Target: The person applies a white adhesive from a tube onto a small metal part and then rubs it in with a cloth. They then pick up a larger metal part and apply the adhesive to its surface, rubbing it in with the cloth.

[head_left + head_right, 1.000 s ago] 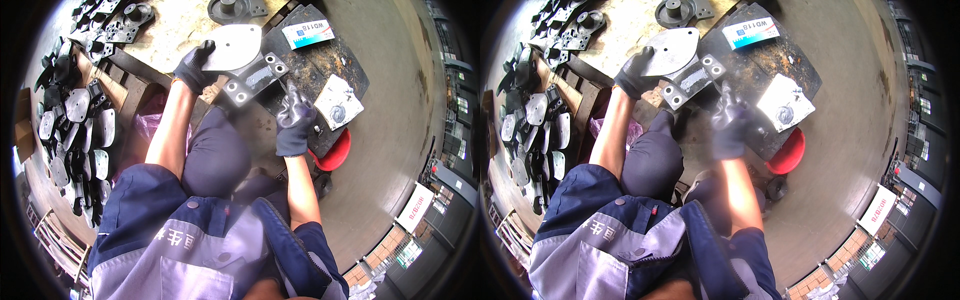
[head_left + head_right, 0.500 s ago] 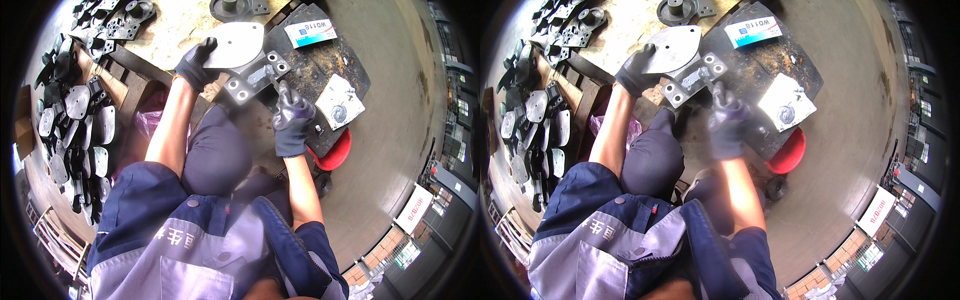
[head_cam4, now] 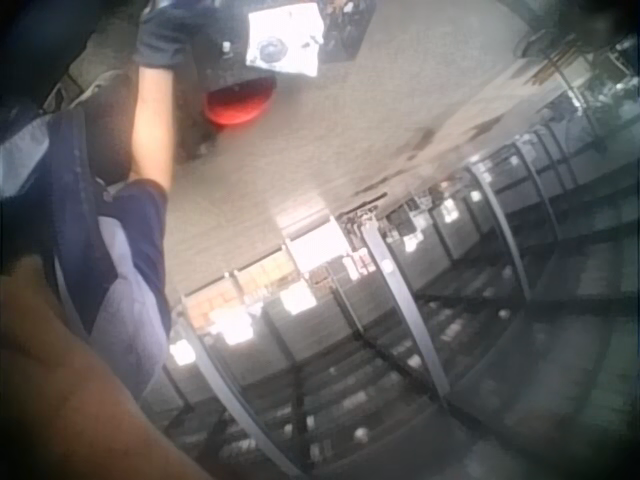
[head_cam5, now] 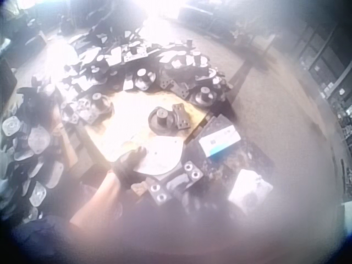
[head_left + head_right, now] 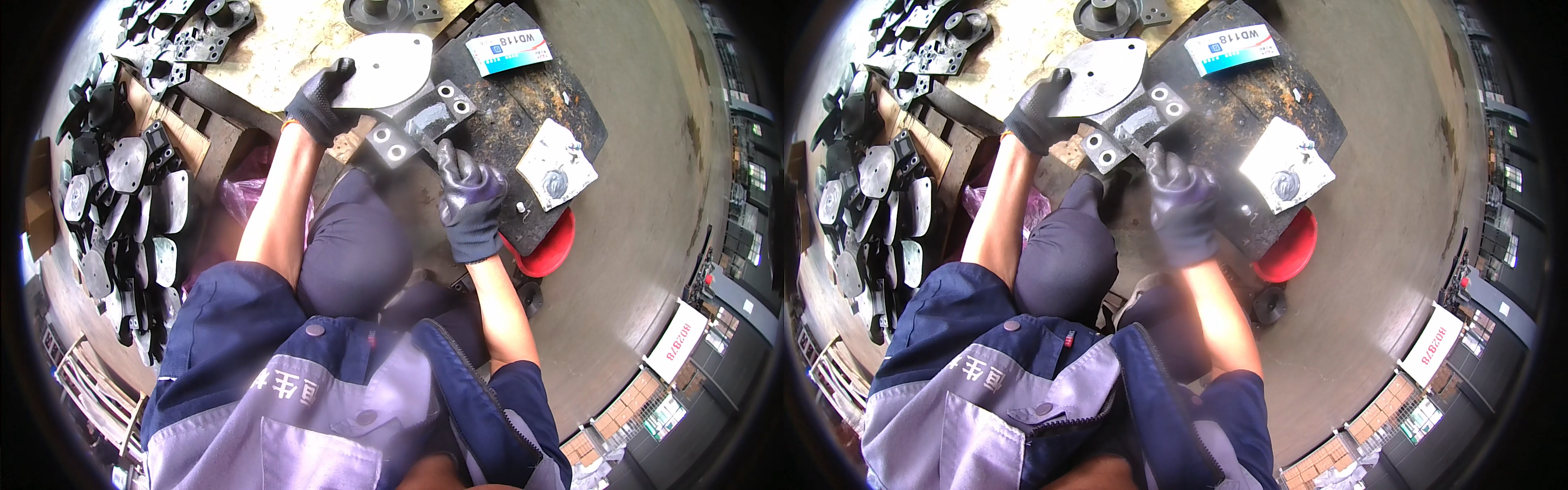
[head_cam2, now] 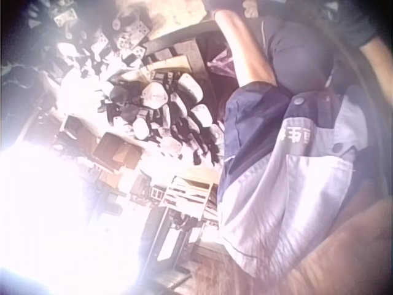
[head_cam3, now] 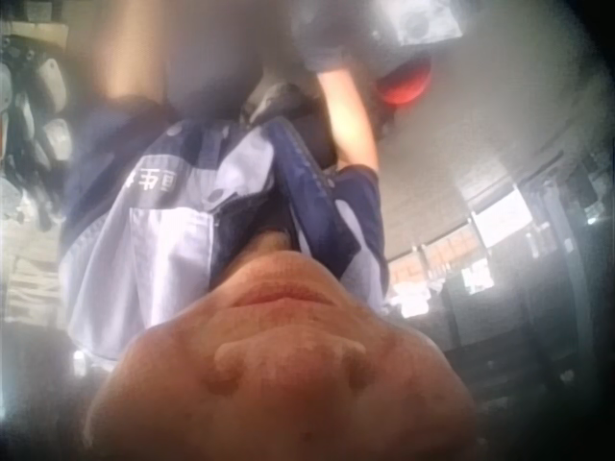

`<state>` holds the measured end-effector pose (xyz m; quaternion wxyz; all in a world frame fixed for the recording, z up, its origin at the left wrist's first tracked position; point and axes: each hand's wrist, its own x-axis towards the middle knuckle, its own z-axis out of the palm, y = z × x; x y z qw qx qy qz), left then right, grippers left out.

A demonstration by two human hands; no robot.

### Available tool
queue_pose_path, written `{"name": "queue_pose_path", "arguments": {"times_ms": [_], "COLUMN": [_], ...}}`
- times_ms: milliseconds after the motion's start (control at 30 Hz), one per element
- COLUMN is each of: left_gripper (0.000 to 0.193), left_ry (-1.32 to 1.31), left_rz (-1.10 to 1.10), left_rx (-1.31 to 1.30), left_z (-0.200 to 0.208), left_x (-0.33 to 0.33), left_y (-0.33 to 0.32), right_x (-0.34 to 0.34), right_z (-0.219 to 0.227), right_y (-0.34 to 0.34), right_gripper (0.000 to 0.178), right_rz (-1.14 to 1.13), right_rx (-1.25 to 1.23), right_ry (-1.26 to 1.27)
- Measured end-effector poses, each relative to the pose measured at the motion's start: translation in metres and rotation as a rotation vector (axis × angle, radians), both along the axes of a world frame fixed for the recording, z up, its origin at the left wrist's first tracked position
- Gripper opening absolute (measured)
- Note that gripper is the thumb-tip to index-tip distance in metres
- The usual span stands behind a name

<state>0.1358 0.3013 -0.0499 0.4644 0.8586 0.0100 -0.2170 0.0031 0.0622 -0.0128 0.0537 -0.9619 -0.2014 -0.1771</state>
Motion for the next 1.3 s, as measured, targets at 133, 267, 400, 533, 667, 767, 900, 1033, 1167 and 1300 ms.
{"name": "queue_pose_path", "arguments": {"times_ms": [133, 267, 400, 533, 667, 767, 900, 1033, 1167, 1300], "left_gripper": [0.050, 0.059, 0.067, 0.071, 0.068, 0.065, 0.065, 0.066, 0.068, 0.055], "left_ry": [-0.288, -0.333, -0.363, -0.340, -0.234, -0.283, -0.209, -0.317, -0.823, 0.456], "left_rz": [-0.205, -0.193, -0.136, -0.142, -0.161, -0.157, -0.194, -0.150, -0.205, 0.568], "left_rx": [0.305, 0.291, 0.250, 0.272, 0.222, 0.245, 0.258, 0.205, 0.230, -1.037], "left_z": [-0.009, -0.024, -0.046, -0.039, -0.023, -0.028, -0.018, -0.040, -0.070, -0.014], "left_x": [0.000, -0.001, 0.000, 0.000, 0.001, -0.003, 0.002, 0.001, -0.009, -0.020], "left_y": [0.004, 0.009, 0.013, 0.009, 0.009, 0.011, 0.002, 0.006, 0.025, 0.002], "right_x": [0.000, -0.002, 0.008, 0.011, 0.008, 0.003, -0.006, -0.004, -0.006, -0.045], "right_z": [-0.001, -0.008, -0.015, -0.036, -0.022, -0.020, -0.012, -0.004, -0.010, 0.019], "right_y": [-0.002, -0.007, -0.014, -0.020, -0.010, -0.009, -0.002, -0.001, -0.024, -0.037], "right_gripper": [0.043, 0.045, 0.048, 0.049, 0.049, 0.049, 0.047, 0.046, 0.036, 0.041], "right_rz": [0.075, 0.024, -0.139, -0.253, -0.241, -0.151, -0.076, 0.089, 0.083, -0.293], "right_rx": [0.055, 0.165, 0.312, 0.412, 0.094, 0.006, 0.072, 0.191, 0.505, 1.164], "right_ry": [-0.007, -0.068, -0.091, -0.024, -0.055, -0.094, -0.009, 0.072, -0.088, 0.254]}}
